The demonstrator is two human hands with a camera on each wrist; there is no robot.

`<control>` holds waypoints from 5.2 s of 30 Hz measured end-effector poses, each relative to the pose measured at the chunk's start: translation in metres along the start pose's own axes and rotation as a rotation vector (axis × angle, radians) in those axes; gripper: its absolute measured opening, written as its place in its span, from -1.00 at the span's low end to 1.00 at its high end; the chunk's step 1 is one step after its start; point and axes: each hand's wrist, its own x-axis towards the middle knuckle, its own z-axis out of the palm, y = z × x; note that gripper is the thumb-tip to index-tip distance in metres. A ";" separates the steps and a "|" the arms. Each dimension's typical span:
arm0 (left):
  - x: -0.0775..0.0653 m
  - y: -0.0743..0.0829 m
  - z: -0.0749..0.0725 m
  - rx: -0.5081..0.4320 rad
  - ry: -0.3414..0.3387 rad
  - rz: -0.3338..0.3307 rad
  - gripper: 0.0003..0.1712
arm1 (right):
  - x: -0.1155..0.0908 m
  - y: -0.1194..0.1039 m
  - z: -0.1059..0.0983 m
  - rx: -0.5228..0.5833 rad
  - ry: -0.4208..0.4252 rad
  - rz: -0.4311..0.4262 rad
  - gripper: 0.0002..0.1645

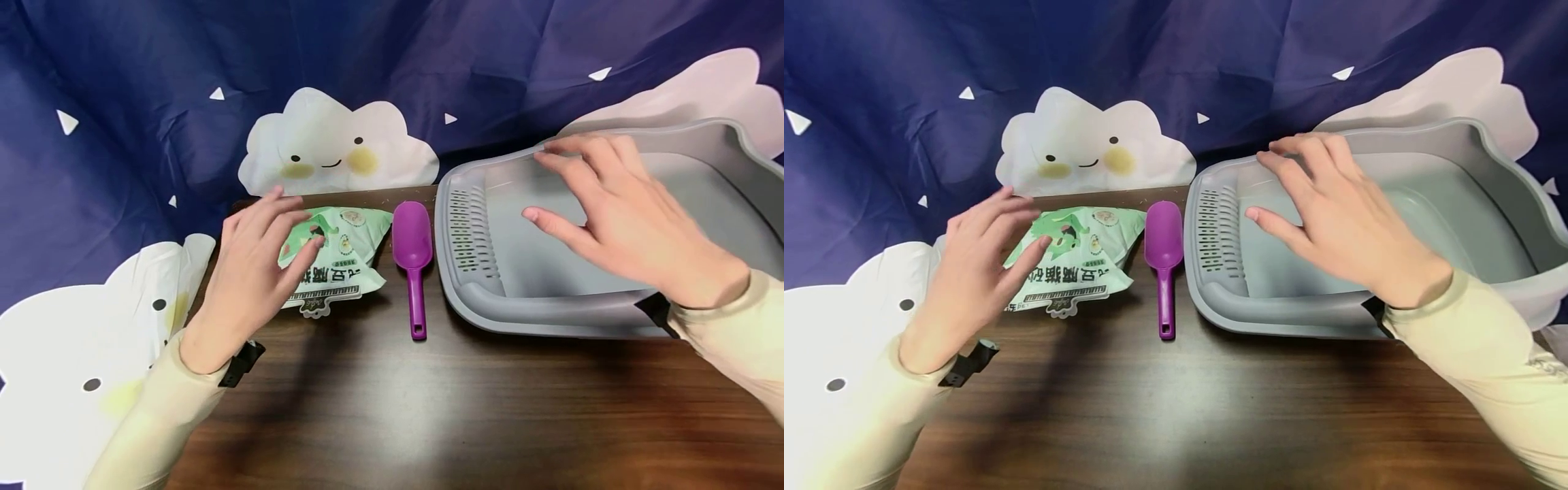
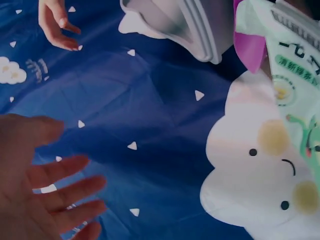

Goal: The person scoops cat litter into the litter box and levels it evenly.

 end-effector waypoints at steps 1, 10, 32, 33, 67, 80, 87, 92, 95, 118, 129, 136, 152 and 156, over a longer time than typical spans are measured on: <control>-0.002 -0.001 0.001 -0.008 0.033 0.019 -0.72 | 0.000 -0.002 0.002 0.013 0.043 -0.023 -0.32; -0.030 -0.012 0.010 -0.046 0.111 -0.027 -0.90 | -0.002 -0.021 0.024 0.142 0.207 -0.104 -0.32; -0.101 -0.059 0.026 -0.117 0.374 -0.430 -0.91 | -0.010 -0.080 0.108 0.611 0.167 -0.007 -0.77; -0.105 -0.061 0.027 -0.114 0.383 -0.456 -0.88 | -0.011 -0.083 0.112 0.630 0.154 0.005 -0.78; -0.152 -0.092 0.099 -0.960 0.519 -1.473 -0.69 | -0.007 -0.131 0.215 1.274 -0.234 0.823 -0.69; -0.148 -0.096 0.106 -0.924 0.472 -1.458 -0.74 | -0.004 -0.149 0.241 1.369 -0.376 0.905 -0.47; -0.146 -0.097 0.105 -0.908 0.395 -1.454 -0.82 | 0.001 -0.152 0.249 1.453 -0.374 0.950 -0.46; -0.145 -0.099 0.103 -0.913 0.332 -1.449 -0.86 | 0.002 -0.152 0.254 1.452 -0.329 0.985 -0.50; -0.144 -0.099 0.102 -0.909 0.320 -1.454 -0.87 | 0.002 -0.152 0.255 1.453 -0.313 0.997 -0.53; -0.147 -0.075 0.101 -0.959 0.289 -1.421 -0.84 | 0.011 -0.137 0.254 1.473 -0.219 1.049 -0.60; -0.147 -0.055 0.113 -0.969 0.382 -1.352 -0.88 | 0.015 -0.126 0.255 1.518 -0.163 1.125 -0.76; -0.144 -0.044 0.124 -0.876 0.440 -1.335 -0.82 | 0.017 -0.123 0.253 1.537 -0.149 1.146 -0.78; -0.143 -0.032 0.135 -0.866 0.582 -1.288 -0.71 | 0.018 -0.116 0.253 1.574 -0.111 1.141 -0.75; -0.142 -0.030 0.136 -0.872 0.588 -1.309 -0.70 | 0.019 -0.115 0.252 1.583 -0.107 1.137 -0.75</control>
